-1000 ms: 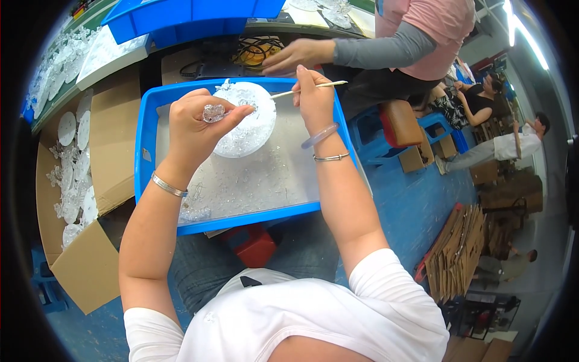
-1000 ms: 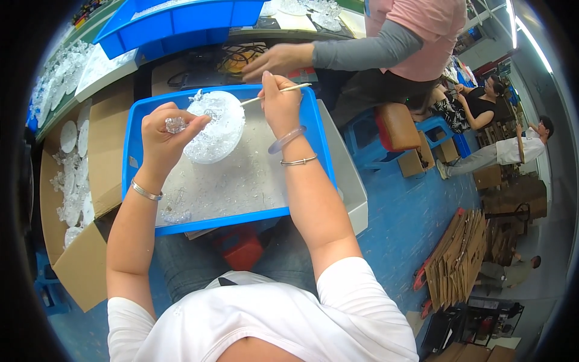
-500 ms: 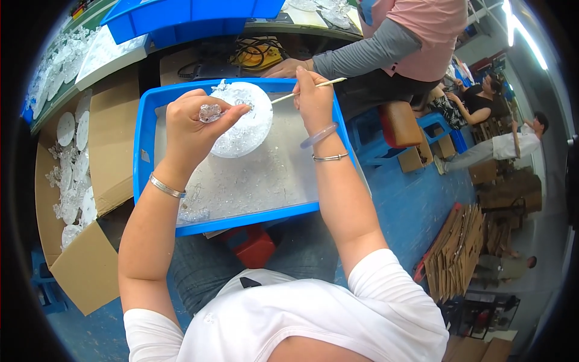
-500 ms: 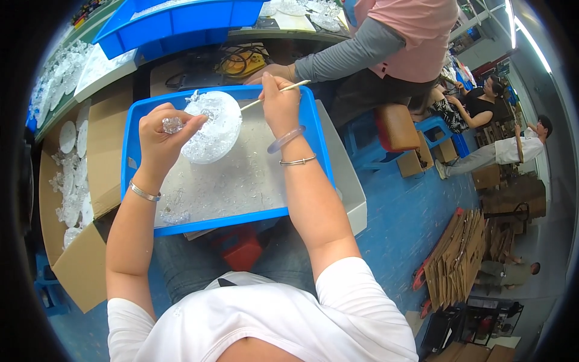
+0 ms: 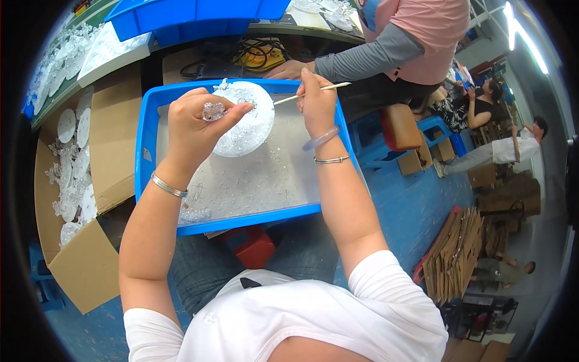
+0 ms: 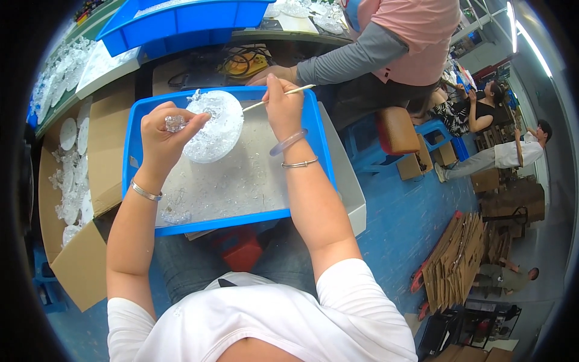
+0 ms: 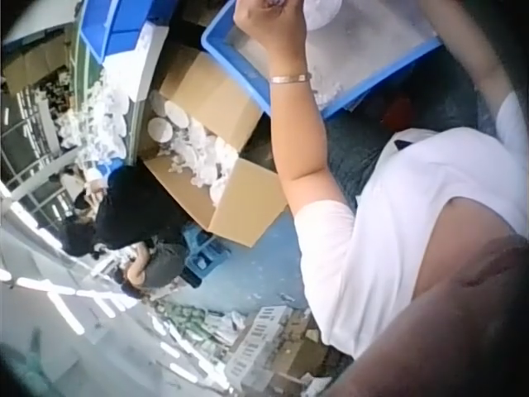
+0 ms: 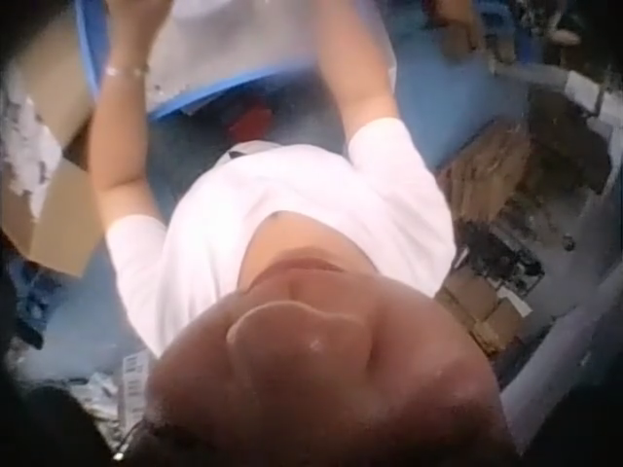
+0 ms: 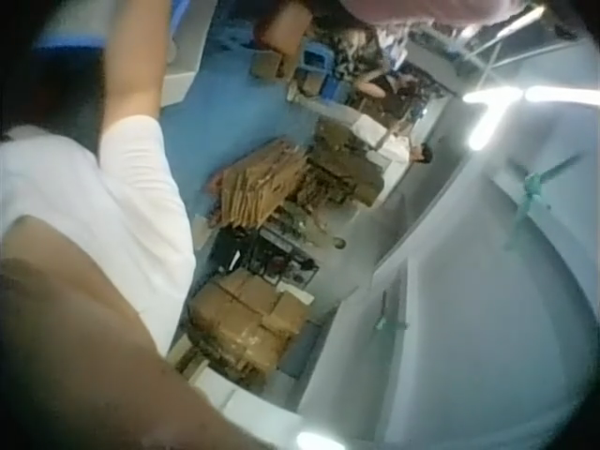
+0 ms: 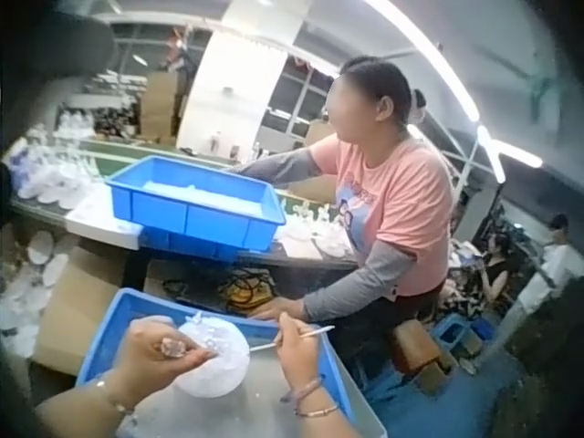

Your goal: Cleaning and assembling decorative clear plastic lighting components at a factory workbench.

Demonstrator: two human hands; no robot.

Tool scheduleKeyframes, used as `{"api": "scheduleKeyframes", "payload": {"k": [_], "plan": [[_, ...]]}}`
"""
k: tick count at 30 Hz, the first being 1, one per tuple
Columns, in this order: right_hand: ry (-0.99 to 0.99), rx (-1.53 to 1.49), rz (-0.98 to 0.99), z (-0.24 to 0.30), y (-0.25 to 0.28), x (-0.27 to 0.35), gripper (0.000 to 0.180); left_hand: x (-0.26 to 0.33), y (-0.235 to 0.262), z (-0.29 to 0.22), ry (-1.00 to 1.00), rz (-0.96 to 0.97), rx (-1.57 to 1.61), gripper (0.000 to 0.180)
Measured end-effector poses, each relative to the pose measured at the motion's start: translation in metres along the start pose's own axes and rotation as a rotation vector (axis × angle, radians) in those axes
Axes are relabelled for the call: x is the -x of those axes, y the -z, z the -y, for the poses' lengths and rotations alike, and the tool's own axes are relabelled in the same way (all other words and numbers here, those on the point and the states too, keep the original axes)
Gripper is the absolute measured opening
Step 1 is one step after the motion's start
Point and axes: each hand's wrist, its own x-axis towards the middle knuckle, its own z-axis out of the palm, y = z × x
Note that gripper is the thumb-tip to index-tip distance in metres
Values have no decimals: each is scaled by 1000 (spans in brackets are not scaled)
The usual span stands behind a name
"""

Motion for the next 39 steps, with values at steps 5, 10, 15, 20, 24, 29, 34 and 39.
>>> {"api": "scheduleKeyframes", "payload": {"k": [5,10,15,20,24,29,34,39], "plan": [[12,53,-4,11,13,-5,38,-11,-9,-6,-61,27,11,23],[360,187,-1,-36,15,-10,34,4,-10,4,-47,7,13,20],[124,65,-9,-25,-14,2,34,8,8,11,150,88,181,19],[133,59,-104,-10,-5,0,40,5,1,22,90,16,219,15],[105,104,-112,-11,-3,-2,42,6,2,30,81,18,217,14],[78,-19,-51,-10,-2,-4,39,6,6,42,208,55,260,13],[18,-129,45,-28,-11,-1,41,5,18,56,-57,33,-139,12],[-66,-108,-50,-25,11,-9,23,-11,2,37,-23,81,-168,15]]}}
